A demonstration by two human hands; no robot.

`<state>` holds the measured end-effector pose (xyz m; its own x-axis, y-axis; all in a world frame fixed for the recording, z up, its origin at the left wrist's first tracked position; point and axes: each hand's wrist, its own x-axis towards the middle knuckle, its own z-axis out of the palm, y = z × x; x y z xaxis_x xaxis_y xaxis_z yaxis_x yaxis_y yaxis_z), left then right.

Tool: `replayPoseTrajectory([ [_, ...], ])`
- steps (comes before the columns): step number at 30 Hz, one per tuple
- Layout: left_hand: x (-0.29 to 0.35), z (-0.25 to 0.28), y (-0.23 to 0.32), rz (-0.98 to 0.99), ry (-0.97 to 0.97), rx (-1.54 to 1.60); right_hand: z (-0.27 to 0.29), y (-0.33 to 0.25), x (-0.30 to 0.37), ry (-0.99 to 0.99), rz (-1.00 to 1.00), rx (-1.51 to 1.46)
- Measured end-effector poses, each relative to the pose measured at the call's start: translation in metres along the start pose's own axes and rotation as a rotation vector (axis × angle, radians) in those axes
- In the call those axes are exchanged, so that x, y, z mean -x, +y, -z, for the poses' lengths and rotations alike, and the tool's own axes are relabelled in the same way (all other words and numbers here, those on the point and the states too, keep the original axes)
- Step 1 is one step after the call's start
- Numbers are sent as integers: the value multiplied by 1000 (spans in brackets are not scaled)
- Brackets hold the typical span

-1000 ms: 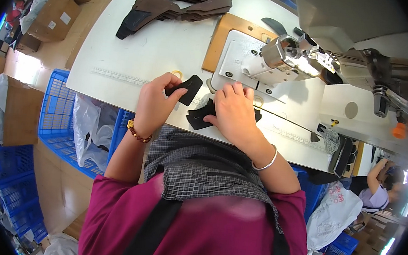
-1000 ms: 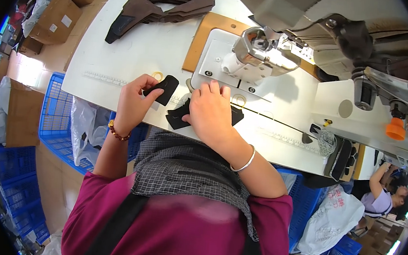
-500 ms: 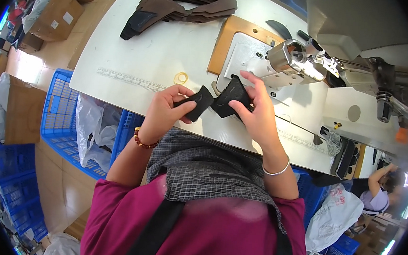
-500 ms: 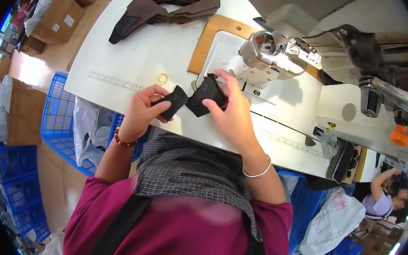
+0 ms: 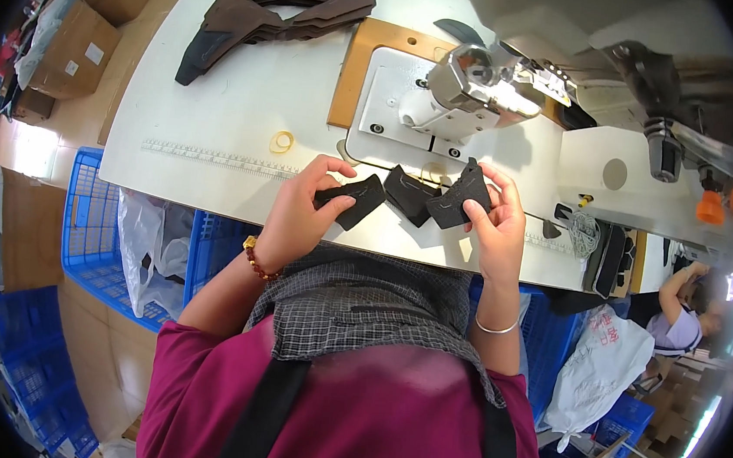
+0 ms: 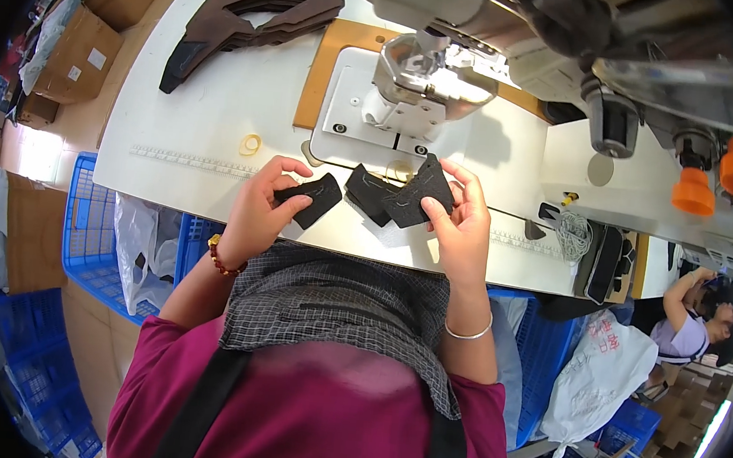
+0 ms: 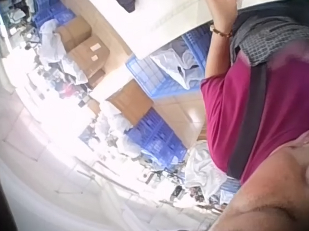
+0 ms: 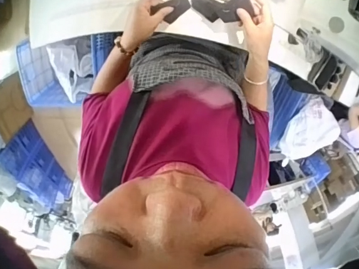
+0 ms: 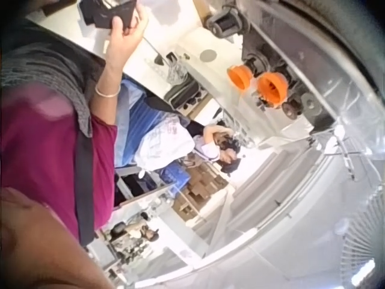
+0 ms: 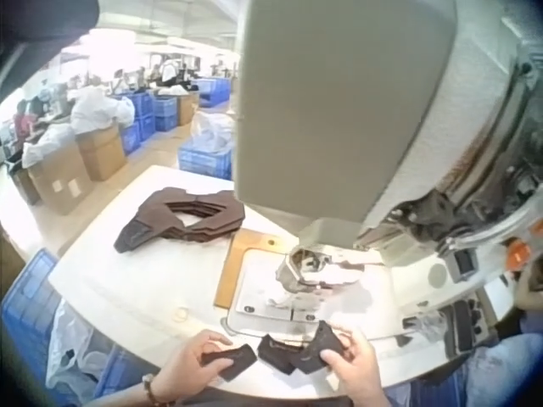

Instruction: Stitch small black shoe components together using a sewing machine.

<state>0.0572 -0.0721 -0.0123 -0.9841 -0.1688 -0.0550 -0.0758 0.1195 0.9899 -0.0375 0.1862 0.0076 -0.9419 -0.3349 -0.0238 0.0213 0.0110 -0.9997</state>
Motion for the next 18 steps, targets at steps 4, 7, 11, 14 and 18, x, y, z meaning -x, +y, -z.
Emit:
replayPoseTrajectory([
  [4,2,-6,7,-119,52,-256,12,7,9,11,-32,-2],
  [7,1,-8,6,-158,47,-303,5,9,17,-28,-49,-101],
  [11,0,-8,8,-55,5,-199,-15,13,21,-113,-76,-295],
  [14,-1,-8,10,17,-39,-134,-36,13,22,-141,-70,-433],
  [18,-1,-8,14,134,-128,105,-50,23,15,-62,16,-54],
])
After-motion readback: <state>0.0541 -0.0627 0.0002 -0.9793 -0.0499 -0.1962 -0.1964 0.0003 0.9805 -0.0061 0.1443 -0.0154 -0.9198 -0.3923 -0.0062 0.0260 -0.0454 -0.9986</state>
